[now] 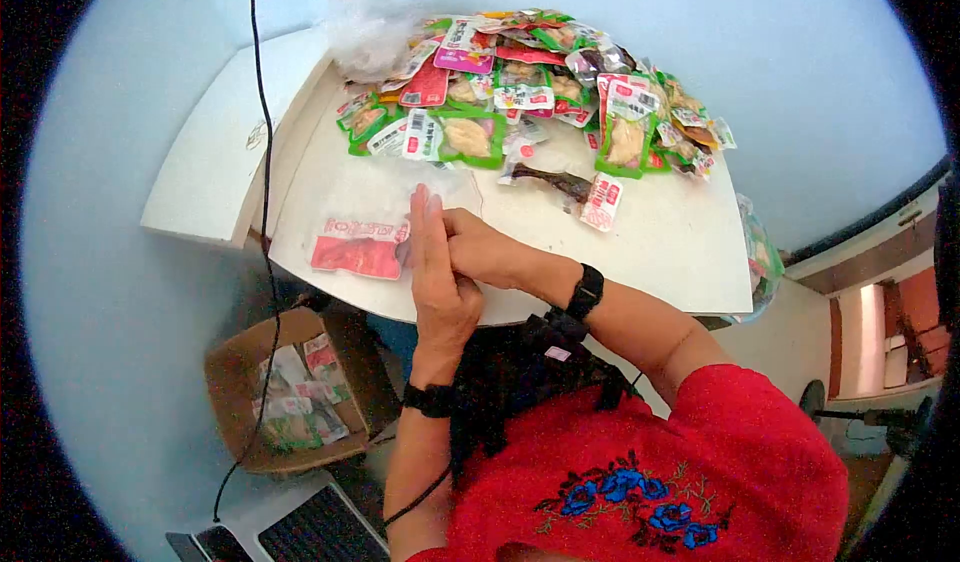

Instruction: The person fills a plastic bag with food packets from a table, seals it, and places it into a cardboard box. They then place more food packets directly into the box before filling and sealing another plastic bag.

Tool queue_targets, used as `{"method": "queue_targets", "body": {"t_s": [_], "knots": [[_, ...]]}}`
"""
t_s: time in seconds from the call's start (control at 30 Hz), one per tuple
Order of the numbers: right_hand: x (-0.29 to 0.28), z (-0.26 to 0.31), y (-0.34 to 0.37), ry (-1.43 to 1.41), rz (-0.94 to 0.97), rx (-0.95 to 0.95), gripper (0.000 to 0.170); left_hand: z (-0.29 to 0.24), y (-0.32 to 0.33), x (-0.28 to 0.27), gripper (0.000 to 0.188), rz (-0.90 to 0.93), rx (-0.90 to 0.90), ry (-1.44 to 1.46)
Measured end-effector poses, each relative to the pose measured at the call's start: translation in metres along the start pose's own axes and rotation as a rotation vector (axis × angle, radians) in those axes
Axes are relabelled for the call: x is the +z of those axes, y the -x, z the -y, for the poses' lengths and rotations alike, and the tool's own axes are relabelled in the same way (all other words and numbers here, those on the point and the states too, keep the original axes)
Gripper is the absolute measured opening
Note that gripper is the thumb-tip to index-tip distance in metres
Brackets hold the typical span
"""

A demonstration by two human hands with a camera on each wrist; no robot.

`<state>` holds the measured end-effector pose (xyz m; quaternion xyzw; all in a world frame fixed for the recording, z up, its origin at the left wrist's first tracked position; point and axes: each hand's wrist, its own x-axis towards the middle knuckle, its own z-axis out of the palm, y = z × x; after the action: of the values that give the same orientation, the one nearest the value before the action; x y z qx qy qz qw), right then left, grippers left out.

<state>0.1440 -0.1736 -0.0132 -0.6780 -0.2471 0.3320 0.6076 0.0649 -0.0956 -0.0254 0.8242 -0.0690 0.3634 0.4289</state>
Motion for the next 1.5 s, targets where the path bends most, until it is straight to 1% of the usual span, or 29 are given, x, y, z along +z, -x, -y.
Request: {"method": "queue_targets", "body": {"t_s": [0.07,0.1,0.17,0.23,0.27,0.3,0.33,0.37,0.4,0.47,0.57,0.67,0.77,0.87,0.97,1.07,1.1,1.2,1.3,1.4,1.5], "knots": [[-0.004,0.012,0.01,0.233,-0.045,-0.057,0.04,-0.003,-0.001,0.001,0.074,0.007,-0.003,0.046],[-0.007,0.014,0.014,0.325,-0.096,-0.127,0.038,-0.004,-0.001,0.002,0.075,0.008,-0.006,0.068],[-0.016,0.016,0.025,0.508,-0.193,-0.268,0.034,-0.001,-0.002,0.0,0.077,0.022,0.024,0.001],[-0.034,0.027,0.046,0.545,-0.25,-0.352,0.03,0.0,-0.002,-0.002,0.078,0.044,0.038,-0.054],[-0.042,0.042,0.057,0.63,-0.325,-0.308,0.025,-0.002,-0.003,-0.002,0.079,0.057,0.036,-0.075],[-0.056,0.045,0.065,0.682,-0.385,-0.297,0.028,-0.005,-0.004,-0.003,0.079,0.071,0.035,-0.096],[-0.074,0.036,0.066,0.823,-0.465,-0.352,0.03,-0.007,-0.004,-0.004,0.079,0.08,0.036,-0.092],[-0.093,0.028,0.069,1.024,-0.539,-0.409,0.034,-0.01,-0.005,-0.004,0.078,0.088,0.037,-0.087],[-0.101,0.036,0.078,1.167,-0.568,-0.394,0.036,-0.012,-0.005,-0.004,0.077,0.096,0.038,-0.083],[-0.111,0.034,0.091,1.354,-0.607,-0.081,0.041,-0.012,-0.005,-0.004,0.075,0.099,0.037,-0.094],[-0.12,0.018,0.105,1.304,-0.641,0.087,0.048,-0.01,-0.004,-0.003,0.072,0.093,0.06,-0.139],[-0.126,0.028,0.115,1.278,-0.577,0.005,0.054,-0.01,-0.003,-0.002,0.07,0.094,0.07,-0.168],[-0.124,0.031,0.126,1.352,-0.588,-0.079,0.053,-0.01,-0.004,-0.002,0.069,0.089,0.086,-0.169],[-0.124,0.033,0.136,1.356,-0.566,-0.084,0.054,-0.009,-0.002,-0.001,0.067,0.073,0.092,-0.17],[-0.13,0.032,0.147,0.845,-0.423,0.068,0.05,-0.007,0.0,0.0,0.065,0.06,0.099,-0.185],[-0.14,0.026,0.154,0.598,-0.389,0.268,0.048,-0.004,0.002,0.001,0.062,0.048,0.114,-0.2],[-0.144,0.02,0.156,0.591,-0.37,0.209,0.039,-0.003,0.002,0.001,0.061,0.044,0.119,-0.203],[-0.143,0.01,0.158,0.267,-0.457,0.033,0.029,-0.004,0.004,0.001,0.061,0.058,0.091,-0.209],[-0.139,0.024,0.161,0.142,-0.494,0.011,0.022,-0.001,0.004,0.002,0.064,0.054,0.092,-0.179],[-0.126,0.032,0.16,0.122,-0.487,-0.018,0.021,-0.001,0.003,0.002,0.067,0.067,0.088,-0.14],[-0.115,0.041,0.156,0.006,-0.4,-0.039,0.021,-0.005,0.002,0.002,0.07,0.051,0.052,-0.109]]}}
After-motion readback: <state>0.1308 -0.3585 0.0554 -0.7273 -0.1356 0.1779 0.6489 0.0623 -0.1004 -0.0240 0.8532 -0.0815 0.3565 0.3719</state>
